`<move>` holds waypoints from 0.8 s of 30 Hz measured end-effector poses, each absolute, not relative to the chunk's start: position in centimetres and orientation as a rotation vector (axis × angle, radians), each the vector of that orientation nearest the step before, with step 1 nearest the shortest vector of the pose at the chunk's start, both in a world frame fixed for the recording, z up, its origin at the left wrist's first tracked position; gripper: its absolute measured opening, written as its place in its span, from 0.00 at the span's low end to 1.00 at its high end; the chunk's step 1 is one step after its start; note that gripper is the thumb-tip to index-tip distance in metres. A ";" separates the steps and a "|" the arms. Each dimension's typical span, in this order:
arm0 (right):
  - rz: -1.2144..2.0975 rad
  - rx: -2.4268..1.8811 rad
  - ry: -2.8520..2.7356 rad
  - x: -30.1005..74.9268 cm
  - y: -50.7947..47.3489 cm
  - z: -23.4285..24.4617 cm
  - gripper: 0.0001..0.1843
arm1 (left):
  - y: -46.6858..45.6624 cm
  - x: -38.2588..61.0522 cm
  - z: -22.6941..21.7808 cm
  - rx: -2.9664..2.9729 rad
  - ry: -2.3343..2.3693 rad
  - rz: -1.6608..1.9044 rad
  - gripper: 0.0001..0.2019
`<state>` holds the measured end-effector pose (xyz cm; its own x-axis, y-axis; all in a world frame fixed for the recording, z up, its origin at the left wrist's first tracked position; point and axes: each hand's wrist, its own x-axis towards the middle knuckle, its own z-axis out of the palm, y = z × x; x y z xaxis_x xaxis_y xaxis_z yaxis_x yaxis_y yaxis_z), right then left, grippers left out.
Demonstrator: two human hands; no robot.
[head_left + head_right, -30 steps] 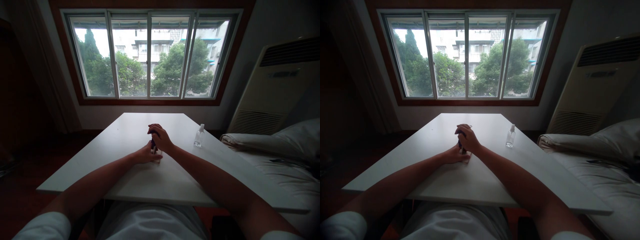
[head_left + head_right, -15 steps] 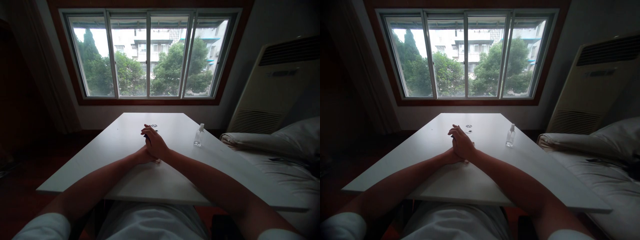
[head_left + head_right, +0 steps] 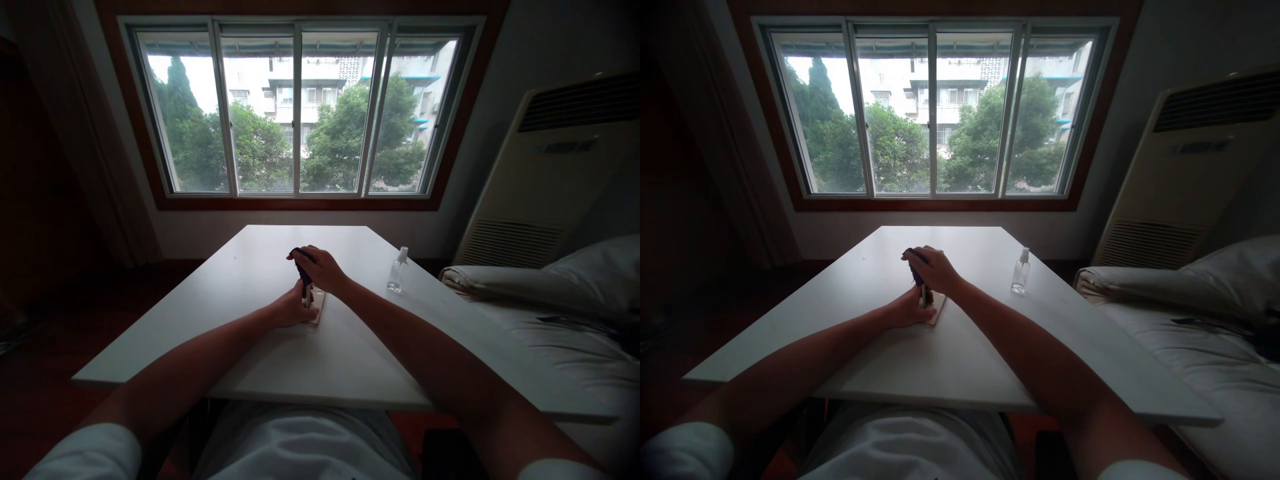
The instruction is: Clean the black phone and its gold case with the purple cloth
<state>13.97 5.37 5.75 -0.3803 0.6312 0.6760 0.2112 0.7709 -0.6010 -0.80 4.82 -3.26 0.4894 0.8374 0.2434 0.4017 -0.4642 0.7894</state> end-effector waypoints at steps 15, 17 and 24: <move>1.250 -0.718 -1.654 14.3 7.4 5.7 0.17 | 4.6 -1.0 -3.3 2.115 1.015 0.810 0.29; 1.284 -0.698 -1.617 14.4 7.8 5.4 0.18 | 4.4 -1.0 -3.2 2.121 1.022 0.805 0.28; 1.375 -0.637 -1.514 14.5 8.3 5.0 0.18 | 4.3 -0.9 -3.1 2.140 1.058 0.796 0.28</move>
<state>14.47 8.28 4.98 -0.4044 0.8638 0.3004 -0.2162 0.2289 -0.9491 -0.91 4.34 -3.06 0.4985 0.8327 0.2410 0.4626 -0.4906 0.7385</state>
